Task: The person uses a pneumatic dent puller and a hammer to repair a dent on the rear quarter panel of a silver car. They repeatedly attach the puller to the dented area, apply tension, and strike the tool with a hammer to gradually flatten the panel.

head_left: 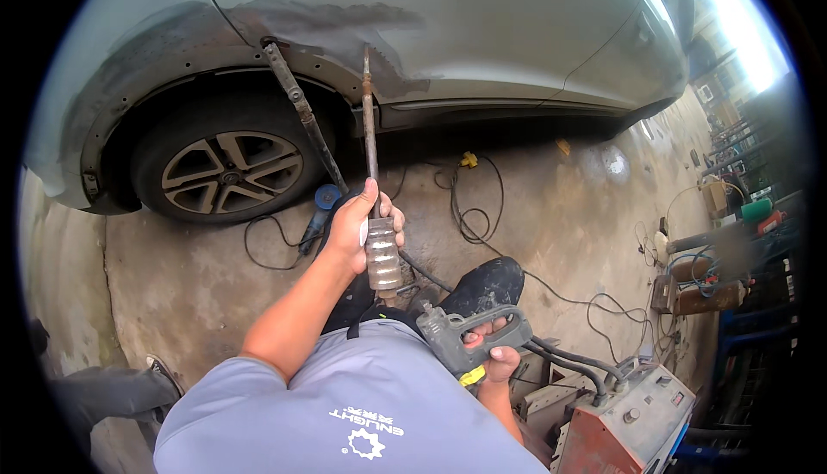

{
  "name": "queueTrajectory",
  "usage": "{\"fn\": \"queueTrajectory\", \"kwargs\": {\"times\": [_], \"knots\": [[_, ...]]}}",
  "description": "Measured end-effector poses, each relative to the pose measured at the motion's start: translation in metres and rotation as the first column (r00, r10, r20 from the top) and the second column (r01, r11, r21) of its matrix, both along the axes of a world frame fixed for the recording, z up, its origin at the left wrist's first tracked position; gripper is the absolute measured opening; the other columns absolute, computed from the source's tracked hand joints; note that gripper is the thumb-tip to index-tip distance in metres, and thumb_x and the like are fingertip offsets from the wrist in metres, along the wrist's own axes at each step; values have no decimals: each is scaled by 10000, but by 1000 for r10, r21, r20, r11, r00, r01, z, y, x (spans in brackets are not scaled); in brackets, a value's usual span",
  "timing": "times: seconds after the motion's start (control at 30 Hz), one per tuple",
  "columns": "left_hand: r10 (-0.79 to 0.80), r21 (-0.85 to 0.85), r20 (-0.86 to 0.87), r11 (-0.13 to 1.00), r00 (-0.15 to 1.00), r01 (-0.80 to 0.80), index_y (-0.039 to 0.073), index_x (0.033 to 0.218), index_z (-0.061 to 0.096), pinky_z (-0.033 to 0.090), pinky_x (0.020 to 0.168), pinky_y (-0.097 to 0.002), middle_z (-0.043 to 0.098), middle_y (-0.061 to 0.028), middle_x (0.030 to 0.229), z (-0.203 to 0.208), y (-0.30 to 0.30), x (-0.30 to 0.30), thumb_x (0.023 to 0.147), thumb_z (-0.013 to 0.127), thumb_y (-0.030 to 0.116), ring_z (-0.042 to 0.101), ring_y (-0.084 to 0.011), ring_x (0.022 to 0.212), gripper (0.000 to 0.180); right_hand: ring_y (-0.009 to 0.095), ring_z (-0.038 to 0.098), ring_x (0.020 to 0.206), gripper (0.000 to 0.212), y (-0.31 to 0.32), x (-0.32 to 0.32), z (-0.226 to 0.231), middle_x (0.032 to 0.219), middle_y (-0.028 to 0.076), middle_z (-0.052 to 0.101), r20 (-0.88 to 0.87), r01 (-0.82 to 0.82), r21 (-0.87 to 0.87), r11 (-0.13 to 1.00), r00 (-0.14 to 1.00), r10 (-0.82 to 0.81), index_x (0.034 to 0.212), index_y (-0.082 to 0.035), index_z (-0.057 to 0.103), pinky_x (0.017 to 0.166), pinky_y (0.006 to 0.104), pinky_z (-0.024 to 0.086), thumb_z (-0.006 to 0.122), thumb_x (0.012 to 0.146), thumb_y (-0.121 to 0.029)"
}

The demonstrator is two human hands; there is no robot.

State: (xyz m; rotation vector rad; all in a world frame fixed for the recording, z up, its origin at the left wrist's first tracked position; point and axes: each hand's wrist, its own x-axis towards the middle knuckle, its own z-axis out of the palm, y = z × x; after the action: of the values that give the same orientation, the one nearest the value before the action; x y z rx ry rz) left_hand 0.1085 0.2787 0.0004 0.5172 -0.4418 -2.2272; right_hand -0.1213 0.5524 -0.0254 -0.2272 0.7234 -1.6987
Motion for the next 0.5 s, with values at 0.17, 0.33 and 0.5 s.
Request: {"fn": "queueTrajectory", "kwargs": {"times": [0.17, 0.33, 0.5], "knots": [[11, -26, -34, 1000, 999, -12, 102, 807, 510, 559, 583, -400, 642, -154, 765, 1, 1, -2, 1054, 499, 565, 669, -285, 625, 525, 252, 613, 925, 521, 3, -1, -1, 983, 54, 553, 25, 19, 24, 1000, 999, -20, 1147, -81, 559, 940, 429, 530, 669, 637, -83], [-8, -29, -59, 1000, 998, 6, 108, 812, 512, 559, 588, -399, 638, -146, 767, 1, -2, -2, 1056, 491, 568, 672, -287, 631, 522, 339, 692, 954, 560, 8, -6, -18, 1070, 180, 666, 65, 22, -89, 996, 998, -16, 1227, -48, 583, 944, 452, 561, 662, 673, -81], [-4, -28, -74, 1000, 997, 2, 116, 811, 522, 556, 591, -406, 642, -133, 770, 0, 1, -5, 1063, 478, 563, 680, -290, 639, 515, 306, 665, 949, 554, 6, -1, -7, 1038, 143, 630, 68, 32, -48, 998, 997, -29, 1200, -51, 581, 929, 439, 565, 676, 654, -78]]}}
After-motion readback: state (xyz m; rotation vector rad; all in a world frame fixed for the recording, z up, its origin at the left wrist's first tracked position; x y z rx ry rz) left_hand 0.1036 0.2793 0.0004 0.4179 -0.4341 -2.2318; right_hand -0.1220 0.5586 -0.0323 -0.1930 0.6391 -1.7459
